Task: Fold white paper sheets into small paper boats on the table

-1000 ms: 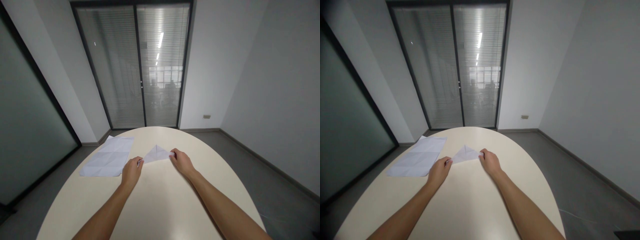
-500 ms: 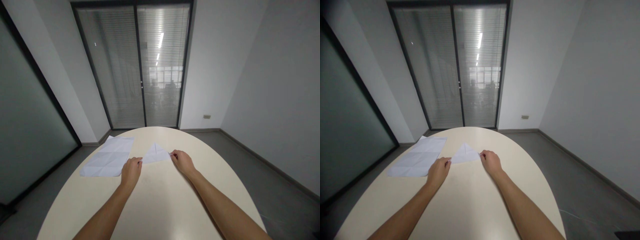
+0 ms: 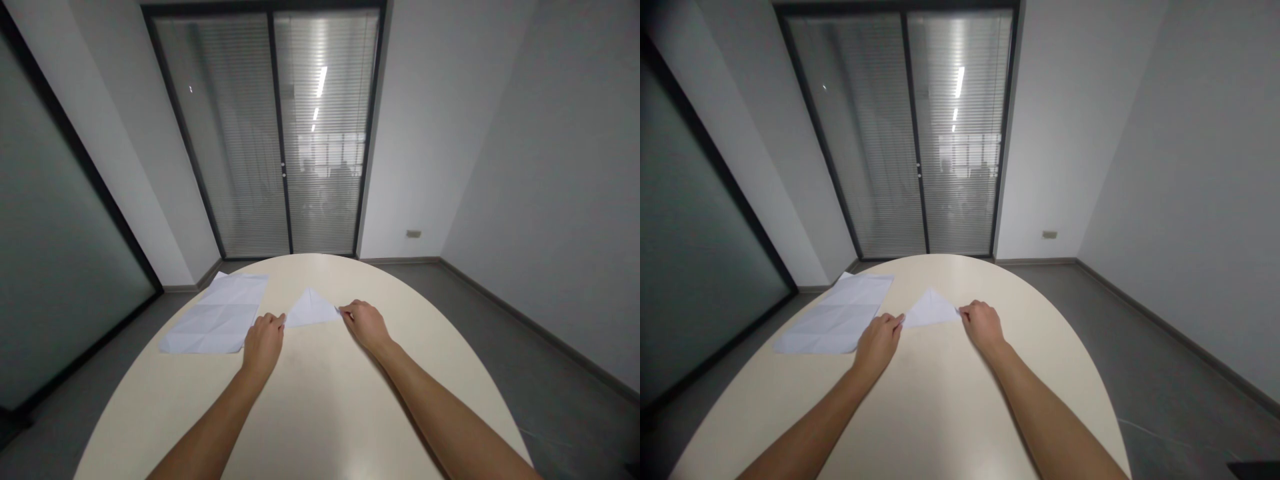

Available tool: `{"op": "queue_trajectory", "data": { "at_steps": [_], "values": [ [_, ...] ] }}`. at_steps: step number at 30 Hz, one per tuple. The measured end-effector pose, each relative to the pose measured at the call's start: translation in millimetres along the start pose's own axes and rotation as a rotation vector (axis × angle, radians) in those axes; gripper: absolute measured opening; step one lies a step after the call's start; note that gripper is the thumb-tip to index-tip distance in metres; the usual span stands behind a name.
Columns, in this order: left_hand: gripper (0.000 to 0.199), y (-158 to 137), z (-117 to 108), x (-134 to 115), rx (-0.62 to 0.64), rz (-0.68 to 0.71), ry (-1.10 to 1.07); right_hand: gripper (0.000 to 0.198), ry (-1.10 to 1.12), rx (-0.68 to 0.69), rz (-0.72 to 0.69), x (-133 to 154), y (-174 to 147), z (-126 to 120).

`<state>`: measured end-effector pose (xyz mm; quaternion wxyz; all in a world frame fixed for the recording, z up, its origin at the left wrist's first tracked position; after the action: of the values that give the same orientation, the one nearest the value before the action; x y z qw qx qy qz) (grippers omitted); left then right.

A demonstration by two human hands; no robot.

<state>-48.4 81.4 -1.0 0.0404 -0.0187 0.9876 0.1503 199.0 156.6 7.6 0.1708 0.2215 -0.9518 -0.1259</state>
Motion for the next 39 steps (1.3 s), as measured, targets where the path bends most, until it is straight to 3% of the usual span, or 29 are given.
{"op": "queue_trajectory", "data": {
  "at_steps": [14,24,33,39],
  "values": [
    [0.039,1,6,1,0.085,0.064,0.041,0.035,-0.003,0.081,-0.097,3,-1,3],
    [0.043,2,13,6,0.057,0.157,0.004,0.03,-0.068,0.14,-0.221,12,-4,-7],
    [0.031,0,11,3,0.01,0.188,-0.084,0.033,-0.061,0.132,-0.241,11,-3,-7],
    [0.03,1,8,-2,0.009,0.247,-0.158,0.045,-0.033,0.215,-0.27,34,-14,6]
  ]
}}
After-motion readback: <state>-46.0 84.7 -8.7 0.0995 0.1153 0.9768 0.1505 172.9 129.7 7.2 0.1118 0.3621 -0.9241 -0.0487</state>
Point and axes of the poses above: each hand's wrist, its own y-axis towards the middle knuckle, its own z-axis out of the palm, x = y × z, the point moved 4 cm from there along y, towards the middle knuckle
